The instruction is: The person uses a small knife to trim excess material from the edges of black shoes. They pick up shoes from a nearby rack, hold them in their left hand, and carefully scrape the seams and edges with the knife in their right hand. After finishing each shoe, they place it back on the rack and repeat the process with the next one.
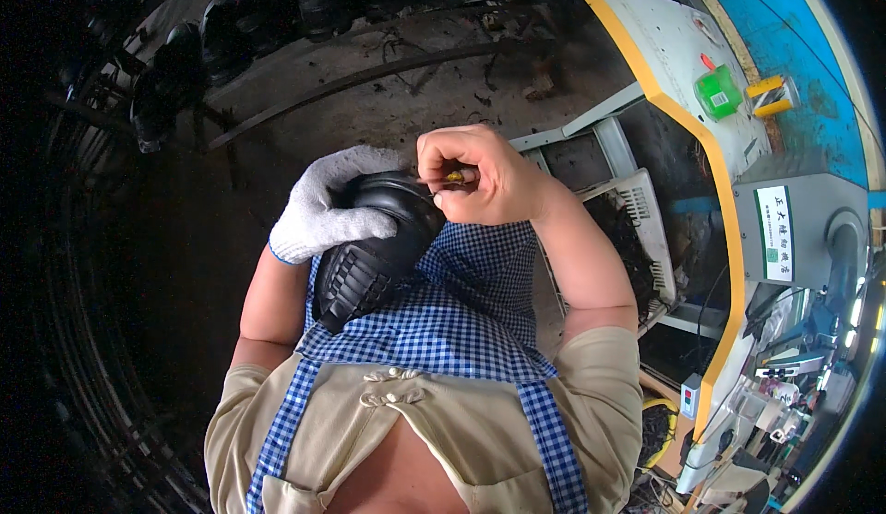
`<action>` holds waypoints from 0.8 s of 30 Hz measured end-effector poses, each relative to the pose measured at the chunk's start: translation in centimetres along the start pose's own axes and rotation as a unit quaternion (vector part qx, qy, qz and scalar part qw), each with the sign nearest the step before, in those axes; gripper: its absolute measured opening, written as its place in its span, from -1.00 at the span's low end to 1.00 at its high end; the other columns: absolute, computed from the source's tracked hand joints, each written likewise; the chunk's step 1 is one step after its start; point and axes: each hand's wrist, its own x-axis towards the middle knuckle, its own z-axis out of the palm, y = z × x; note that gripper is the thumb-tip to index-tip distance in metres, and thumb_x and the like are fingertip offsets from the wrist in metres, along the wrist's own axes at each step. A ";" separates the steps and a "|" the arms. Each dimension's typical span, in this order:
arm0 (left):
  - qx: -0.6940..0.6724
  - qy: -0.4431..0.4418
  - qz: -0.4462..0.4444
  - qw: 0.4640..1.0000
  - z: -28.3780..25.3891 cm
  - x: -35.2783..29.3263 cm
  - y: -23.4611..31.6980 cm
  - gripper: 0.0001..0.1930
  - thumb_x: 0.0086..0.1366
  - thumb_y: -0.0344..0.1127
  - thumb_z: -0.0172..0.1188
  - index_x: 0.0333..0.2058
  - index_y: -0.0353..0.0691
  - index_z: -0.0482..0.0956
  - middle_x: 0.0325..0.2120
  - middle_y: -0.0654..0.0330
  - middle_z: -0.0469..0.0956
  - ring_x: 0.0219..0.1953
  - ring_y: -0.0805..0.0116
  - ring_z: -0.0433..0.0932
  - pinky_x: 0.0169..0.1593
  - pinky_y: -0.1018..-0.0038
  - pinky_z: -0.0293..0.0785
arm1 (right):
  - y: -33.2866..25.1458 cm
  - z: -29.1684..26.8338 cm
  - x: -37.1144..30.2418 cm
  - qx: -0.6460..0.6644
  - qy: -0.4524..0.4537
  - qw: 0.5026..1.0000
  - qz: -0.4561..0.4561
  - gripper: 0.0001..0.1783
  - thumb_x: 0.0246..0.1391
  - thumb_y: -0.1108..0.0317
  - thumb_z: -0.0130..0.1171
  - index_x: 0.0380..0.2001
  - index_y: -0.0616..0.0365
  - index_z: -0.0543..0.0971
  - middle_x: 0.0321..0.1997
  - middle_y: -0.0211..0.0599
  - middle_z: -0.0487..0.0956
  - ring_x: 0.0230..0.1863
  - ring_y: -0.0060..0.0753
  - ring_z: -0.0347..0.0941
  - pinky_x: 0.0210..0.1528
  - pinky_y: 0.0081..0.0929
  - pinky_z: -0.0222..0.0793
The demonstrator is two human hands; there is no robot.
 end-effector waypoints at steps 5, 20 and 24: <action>0.035 0.065 0.050 0.996 -1.0 -0.3 -0.8 -0.33 -0.09 -0.19 0.56 -0.01 -0.39 0.55 -0.11 0.10 0.59 -0.06 0.33 0.57 0.09 0.41 0.47 | -0.5 2.6 -2.0 -0.269 0.103 0.950 -0.117 -0.79 -0.26 0.40 0.24 -0.54 0.09 0.39 -0.55 -0.38 0.40 -0.64 -0.41 0.38 -0.60 -0.50 0.25; -0.483 0.318 0.087 0.811 -9.0 0.3 -4.1 -0.56 0.32 -0.20 0.19 0.13 -0.18 0.41 -0.04 0.05 0.55 -0.06 0.13 0.58 0.02 0.16 0.57 | 3.5 8.2 -4.0 -0.160 0.169 0.972 0.030 0.02 -0.22 0.25 0.55 0.29 0.29 0.23 0.07 -0.03 0.57 0.04 -0.17 0.57 0.08 -0.33 0.49; -0.295 0.368 0.127 0.873 -9.3 -0.7 -3.1 -0.53 0.34 -0.26 0.15 0.19 -0.19 0.33 0.00 0.10 0.45 -0.02 0.25 0.49 0.08 0.35 0.47 | 5.0 6.6 -3.9 0.364 0.235 0.894 0.112 -0.07 -0.27 0.35 0.54 0.21 0.30 0.32 0.11 -0.16 0.53 0.18 -0.27 0.42 0.28 -0.29 0.29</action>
